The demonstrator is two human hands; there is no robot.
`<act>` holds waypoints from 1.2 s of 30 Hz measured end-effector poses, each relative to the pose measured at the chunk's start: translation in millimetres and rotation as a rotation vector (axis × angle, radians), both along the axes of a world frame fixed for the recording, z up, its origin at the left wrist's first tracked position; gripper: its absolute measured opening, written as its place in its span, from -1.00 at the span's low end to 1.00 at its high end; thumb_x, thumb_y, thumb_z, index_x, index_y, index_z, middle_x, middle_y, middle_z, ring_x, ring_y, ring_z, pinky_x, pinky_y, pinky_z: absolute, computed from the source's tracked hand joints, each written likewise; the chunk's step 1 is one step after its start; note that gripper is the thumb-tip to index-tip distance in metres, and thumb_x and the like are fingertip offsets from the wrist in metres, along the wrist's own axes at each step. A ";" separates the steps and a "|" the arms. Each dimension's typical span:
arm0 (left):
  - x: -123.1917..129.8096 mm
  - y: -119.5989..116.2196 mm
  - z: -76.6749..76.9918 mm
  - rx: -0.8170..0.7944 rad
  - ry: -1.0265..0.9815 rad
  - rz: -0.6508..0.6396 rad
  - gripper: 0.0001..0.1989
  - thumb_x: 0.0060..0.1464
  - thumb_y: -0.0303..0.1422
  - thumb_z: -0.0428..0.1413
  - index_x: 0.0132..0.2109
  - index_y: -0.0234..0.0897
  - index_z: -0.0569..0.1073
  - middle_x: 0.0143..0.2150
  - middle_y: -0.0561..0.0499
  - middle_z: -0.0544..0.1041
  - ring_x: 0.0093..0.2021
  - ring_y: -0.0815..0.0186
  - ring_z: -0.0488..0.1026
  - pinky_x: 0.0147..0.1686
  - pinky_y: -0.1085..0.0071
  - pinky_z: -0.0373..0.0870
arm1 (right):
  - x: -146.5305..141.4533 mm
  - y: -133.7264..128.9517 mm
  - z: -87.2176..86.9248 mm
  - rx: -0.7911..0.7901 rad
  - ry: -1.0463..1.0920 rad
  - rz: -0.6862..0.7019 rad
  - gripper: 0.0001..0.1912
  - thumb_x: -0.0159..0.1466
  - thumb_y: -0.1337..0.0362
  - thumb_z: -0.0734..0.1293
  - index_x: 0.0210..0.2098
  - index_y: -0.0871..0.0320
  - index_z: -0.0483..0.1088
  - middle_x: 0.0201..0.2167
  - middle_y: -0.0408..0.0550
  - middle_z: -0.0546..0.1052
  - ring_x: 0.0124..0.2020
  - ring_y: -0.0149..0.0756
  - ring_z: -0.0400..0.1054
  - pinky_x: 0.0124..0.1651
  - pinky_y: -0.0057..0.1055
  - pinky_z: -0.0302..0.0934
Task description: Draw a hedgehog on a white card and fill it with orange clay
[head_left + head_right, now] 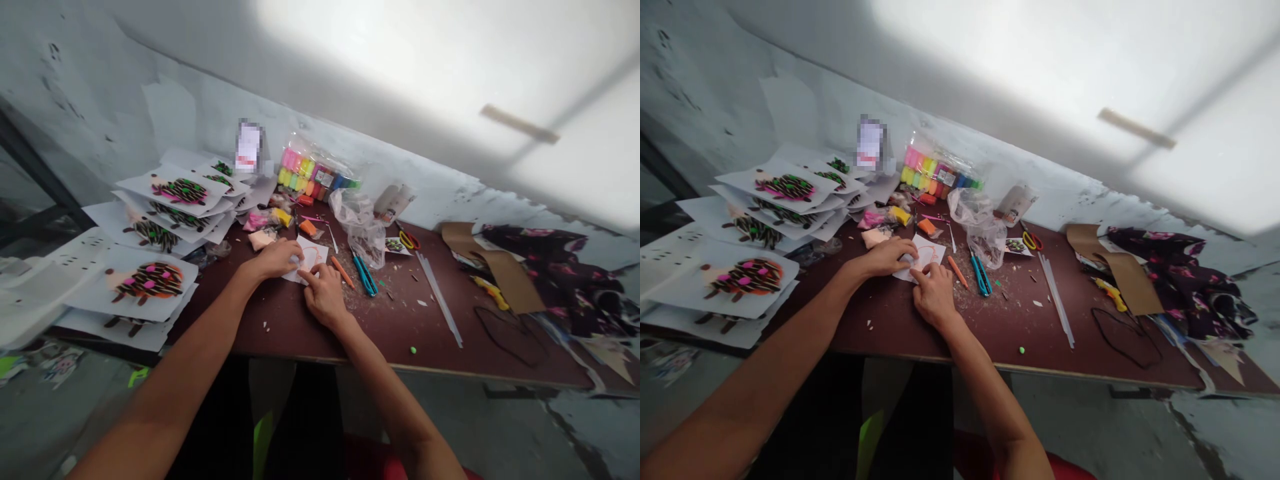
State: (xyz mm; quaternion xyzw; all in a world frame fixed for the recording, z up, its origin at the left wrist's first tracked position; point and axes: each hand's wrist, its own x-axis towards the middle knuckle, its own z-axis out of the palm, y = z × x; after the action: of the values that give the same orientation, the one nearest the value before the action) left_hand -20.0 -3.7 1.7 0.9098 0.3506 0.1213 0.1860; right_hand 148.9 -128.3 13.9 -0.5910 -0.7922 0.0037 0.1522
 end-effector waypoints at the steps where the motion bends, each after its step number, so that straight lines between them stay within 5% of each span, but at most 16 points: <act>1: 0.0 0.0 -0.1 0.000 -0.001 0.000 -0.69 0.10 -0.39 0.10 -0.02 -0.17 0.57 0.11 -0.02 0.54 0.06 0.12 0.43 0.12 0.21 0.26 | -0.6 0.1 0.7 -0.007 -0.013 -0.002 -0.52 0.23 0.42 0.27 0.10 0.02 0.53 -0.07 0.05 0.44 -0.08 -0.11 0.21 -0.02 -0.22 0.03; 20: -1.0 1.7 -2.6 -0.013 -0.030 -0.012 -0.67 0.05 -0.43 0.09 -0.04 -0.19 0.58 0.09 -0.03 0.55 0.04 0.12 0.42 0.11 0.22 0.28 | 2.7 -8.3 2.5 0.060 -0.052 0.079 -0.64 0.25 0.42 0.28 -0.04 0.06 0.58 -0.13 0.03 0.46 -0.11 -0.13 0.20 -0.01 -0.19 0.04; 36: -0.1 -0.4 0.3 0.018 -0.005 0.007 -0.68 0.05 -0.42 0.10 -0.05 -0.16 0.58 0.08 0.00 0.56 0.01 0.13 0.42 0.04 0.26 0.30 | -3.5 -8.9 6.5 0.002 -0.155 0.092 -0.62 0.28 0.39 0.27 0.05 0.10 0.52 -0.06 0.08 0.45 -0.04 -0.10 0.21 0.04 -0.19 0.02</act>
State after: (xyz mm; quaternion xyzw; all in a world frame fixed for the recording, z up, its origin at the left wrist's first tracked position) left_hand -20.0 -4.1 2.1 0.9099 0.3521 0.1274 0.1785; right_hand 145.5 -137.2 20.4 -0.5524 -0.8279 -0.0361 0.0908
